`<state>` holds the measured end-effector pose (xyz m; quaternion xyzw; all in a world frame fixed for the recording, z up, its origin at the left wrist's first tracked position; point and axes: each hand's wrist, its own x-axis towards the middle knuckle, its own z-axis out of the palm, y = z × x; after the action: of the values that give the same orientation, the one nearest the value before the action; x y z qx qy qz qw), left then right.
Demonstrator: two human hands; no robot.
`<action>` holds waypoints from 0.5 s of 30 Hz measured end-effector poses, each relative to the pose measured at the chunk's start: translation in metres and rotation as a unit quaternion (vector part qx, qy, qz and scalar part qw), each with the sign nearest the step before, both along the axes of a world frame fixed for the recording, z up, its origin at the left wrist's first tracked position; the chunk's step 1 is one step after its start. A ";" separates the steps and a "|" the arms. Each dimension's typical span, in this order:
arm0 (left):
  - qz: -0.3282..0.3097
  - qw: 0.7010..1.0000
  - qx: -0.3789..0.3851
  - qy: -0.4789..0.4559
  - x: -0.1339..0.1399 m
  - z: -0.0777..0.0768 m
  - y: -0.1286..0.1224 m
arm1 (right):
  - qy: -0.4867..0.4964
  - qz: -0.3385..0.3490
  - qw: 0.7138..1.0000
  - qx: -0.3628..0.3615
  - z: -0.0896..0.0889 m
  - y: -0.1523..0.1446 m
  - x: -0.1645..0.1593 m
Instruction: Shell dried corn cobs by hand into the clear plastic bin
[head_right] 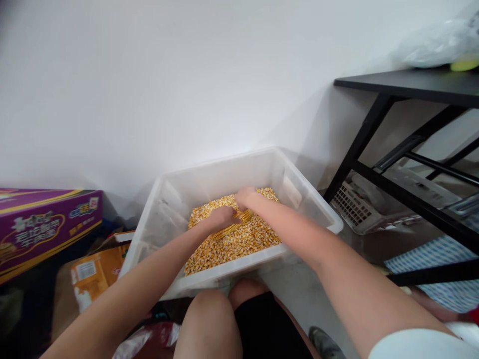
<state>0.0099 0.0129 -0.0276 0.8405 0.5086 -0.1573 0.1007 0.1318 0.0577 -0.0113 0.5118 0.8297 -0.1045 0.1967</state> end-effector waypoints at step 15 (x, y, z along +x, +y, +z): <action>-0.025 0.996 0.044 -0.070 0.002 -0.005 0.002 | -0.017 0.093 0.994 0.058 0.005 -0.014 0.000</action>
<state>0.0117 0.0152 -0.0321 0.8656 0.4853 -0.0778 0.0955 0.1318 0.0435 -0.0063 0.4444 0.8750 -0.0287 0.1899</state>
